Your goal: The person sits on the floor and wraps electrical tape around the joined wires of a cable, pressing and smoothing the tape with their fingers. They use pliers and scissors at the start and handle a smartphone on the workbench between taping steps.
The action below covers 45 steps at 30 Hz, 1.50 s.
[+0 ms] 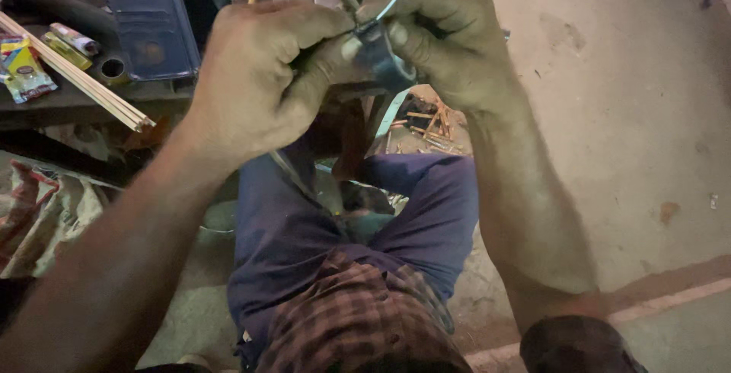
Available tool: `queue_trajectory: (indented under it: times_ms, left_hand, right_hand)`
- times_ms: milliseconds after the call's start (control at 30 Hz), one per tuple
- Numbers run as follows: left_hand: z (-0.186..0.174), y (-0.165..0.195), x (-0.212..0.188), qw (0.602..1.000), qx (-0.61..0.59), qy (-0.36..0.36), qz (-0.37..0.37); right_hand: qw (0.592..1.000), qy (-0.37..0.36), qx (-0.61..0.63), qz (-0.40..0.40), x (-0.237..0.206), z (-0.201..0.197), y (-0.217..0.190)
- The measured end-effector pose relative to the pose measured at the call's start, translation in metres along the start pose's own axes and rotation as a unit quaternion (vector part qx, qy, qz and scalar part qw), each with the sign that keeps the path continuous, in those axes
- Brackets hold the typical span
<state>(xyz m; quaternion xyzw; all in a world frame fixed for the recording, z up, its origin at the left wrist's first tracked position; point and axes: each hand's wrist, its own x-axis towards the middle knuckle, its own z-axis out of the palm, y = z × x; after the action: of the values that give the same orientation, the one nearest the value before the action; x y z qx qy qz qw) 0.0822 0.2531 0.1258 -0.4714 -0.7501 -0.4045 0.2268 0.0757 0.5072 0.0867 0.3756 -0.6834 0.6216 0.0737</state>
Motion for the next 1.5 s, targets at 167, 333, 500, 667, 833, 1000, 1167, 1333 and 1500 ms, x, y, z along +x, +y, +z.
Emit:
queue_trajectory:
  times_ms: [167, 333, 500, 667, 833, 1000, 1167, 1333, 1500]
  left_hand:
    - [0.010, -0.016, -0.007, 0.959, 0.256, 0.041, 0.117]
    - [0.028, -0.014, -0.020, 0.969, 0.223, 0.064, 0.088]
    - [0.033, 0.000, -0.023, 0.979, 0.200, 0.023, 0.038]
    - [0.025, -0.004, -0.018, 0.981, 0.174, 0.063, 0.055]
    - [0.027, -0.018, -0.020, 0.985, 0.160, 0.049, 0.040]
    - [0.031, -0.024, -0.024, 0.992, 0.121, 0.044, -0.006]
    - [0.031, -0.015, -0.031, 0.992, 0.099, 0.071, -0.036]
    - [0.054, 0.019, -0.061, 0.969, 0.114, 0.218, -0.010]
    - [0.099, 0.010, -0.080, 0.950, -0.243, 0.070, -0.180]
  right_hand:
    - [0.969, 0.141, 0.166, 0.119, -0.011, 0.023, -0.011]
    - [0.942, 0.209, 0.214, 0.153, -0.008, 0.040, -0.030]
    - [0.973, 0.218, 0.025, 0.078, 0.000, 0.049, -0.026]
    - [0.955, 0.200, -0.217, 0.040, -0.005, 0.043, -0.005]
    - [0.946, 0.107, -0.304, 0.023, -0.028, 0.029, -0.037]
    - [0.956, -0.001, -0.293, 0.005, -0.006, 0.024, -0.074]
    - [0.842, -0.079, -0.519, -0.120, 0.018, 0.031, -0.089]
    - [0.841, -0.086, -0.525, -0.099, 0.022, 0.025, -0.089]
    - [0.855, -0.086, -0.507, -0.063, 0.022, 0.021, -0.086]
